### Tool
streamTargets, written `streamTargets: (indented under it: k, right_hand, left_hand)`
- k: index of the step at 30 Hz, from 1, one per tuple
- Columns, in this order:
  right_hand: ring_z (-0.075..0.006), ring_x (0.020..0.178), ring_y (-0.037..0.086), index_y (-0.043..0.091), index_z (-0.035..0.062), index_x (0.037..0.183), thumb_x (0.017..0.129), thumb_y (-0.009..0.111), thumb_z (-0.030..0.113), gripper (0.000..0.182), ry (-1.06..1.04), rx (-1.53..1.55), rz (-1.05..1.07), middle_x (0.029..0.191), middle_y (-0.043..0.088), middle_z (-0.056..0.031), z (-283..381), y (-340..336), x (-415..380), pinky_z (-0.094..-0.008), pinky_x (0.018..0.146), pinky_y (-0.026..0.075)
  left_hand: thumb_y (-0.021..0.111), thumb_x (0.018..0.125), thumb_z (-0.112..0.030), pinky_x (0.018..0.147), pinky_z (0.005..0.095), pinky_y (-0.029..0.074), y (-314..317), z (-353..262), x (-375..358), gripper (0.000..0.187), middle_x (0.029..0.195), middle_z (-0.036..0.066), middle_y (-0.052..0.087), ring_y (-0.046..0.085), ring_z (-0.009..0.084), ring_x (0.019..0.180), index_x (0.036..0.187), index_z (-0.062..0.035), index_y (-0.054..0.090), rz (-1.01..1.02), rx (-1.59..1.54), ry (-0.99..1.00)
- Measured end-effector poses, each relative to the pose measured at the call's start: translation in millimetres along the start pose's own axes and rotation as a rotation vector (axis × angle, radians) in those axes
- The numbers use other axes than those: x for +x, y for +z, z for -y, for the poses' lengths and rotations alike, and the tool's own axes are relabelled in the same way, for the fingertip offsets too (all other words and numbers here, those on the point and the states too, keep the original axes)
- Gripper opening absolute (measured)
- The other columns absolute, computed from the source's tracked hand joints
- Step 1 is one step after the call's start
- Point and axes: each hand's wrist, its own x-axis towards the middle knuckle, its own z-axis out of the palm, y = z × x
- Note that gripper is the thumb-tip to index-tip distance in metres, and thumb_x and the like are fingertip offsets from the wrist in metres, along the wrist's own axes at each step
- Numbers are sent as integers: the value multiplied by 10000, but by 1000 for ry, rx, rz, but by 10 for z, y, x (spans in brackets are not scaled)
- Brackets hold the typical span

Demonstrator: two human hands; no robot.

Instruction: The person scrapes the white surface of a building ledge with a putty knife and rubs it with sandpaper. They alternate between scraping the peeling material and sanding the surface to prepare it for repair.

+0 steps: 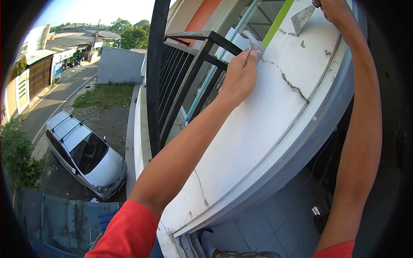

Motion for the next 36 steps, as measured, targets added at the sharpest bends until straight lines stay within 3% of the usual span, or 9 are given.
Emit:
streamTargets:
  k: [3, 8, 12, 16, 21, 27, 30, 33, 36]
  right_hand:
    - [-212, 759, 630, 446, -59, 1100, 1024, 502, 152, 231, 140, -130, 309, 832, 632, -138, 299, 155, -213, -371, 769, 530]
    - [-266, 841, 669, 471, -36, 1051, 1006, 519, 144, 192, 22, -24, -60, 839, 647, -160, 111, -6, 35, -393, 786, 514]
    - [-260, 781, 645, 439, -30, 1069, 1001, 518, 151, 209, -31, -226, 329, 828, 623, -154, 297, 307, -154, -392, 750, 524]
    - [-297, 844, 660, 468, -30, 1069, 999, 526, 185, 233, 116, -31, -171, 849, 621, -178, 171, 44, 6, -417, 824, 515]
    - [-202, 706, 613, 473, -42, 1117, 1018, 483, 120, 190, -106, -171, 92, 808, 606, -114, 61, 95, -239, -345, 686, 517]
    - [-110, 504, 510, 475, 2, 1089, 1039, 492, 130, 139, -144, 110, -211, 723, 592, -71, 33, -325, -321, -259, 448, 427]
    - [-79, 431, 448, 467, 22, 1052, 1045, 488, 129, 109, -152, 124, -324, 707, 585, -58, 25, -338, -422, -231, 369, 376]
    - [-70, 418, 434, 465, 28, 1040, 1044, 497, 128, 104, -177, 159, -327, 709, 586, -58, -18, -396, -508, -222, 365, 365]
    - [-66, 408, 422, 462, 30, 1038, 1041, 506, 122, 102, -198, 228, -341, 711, 586, -56, -41, -435, -570, -215, 359, 352]
  left_hand:
    - [395, 1094, -305, 816, 362, 450, 49, -36, -44, 410, 824, 116, 599, 540, 217, 800, 1091, 49, 602, -1, -11, -49]
    - [393, 1093, -312, 810, 375, 459, 48, 47, -42, 424, 824, 120, 619, 561, 229, 794, 1130, 53, 605, -48, 10, 45]
    - [394, 1092, -306, 810, 375, 456, 68, -18, -71, 418, 826, 130, 611, 556, 231, 797, 1107, 53, 608, -42, -34, 40]
    - [394, 1093, -301, 769, 368, 449, 46, -9, -27, 410, 793, 120, 584, 529, 211, 760, 1055, 51, 601, -64, -5, 90]
    - [417, 1089, -272, 746, 381, 451, 99, -36, -34, 382, 767, 142, 601, 552, 244, 734, 1088, 54, 616, -41, 85, 117]
    - [432, 1068, -222, 1074, 441, 443, 381, -57, 306, 424, 1296, 270, 644, 604, 429, 1219, 1393, 21, 553, 9, 320, 601]
    - [453, 1055, -201, 1167, 451, 368, 513, -231, 709, 413, 1458, 261, 519, 480, 436, 1360, 1388, 21, 553, 76, 252, 475]
    - [469, 1048, -169, 1161, 437, 380, 395, -401, 460, 404, 1461, 248, 525, 485, 433, 1358, 1394, 21, 550, 155, 342, 269]
    - [457, 1062, -225, 1132, 413, 405, 307, -112, -73, 415, 1427, 223, 576, 541, 401, 1331, 1409, -26, 571, 80, 415, 598]
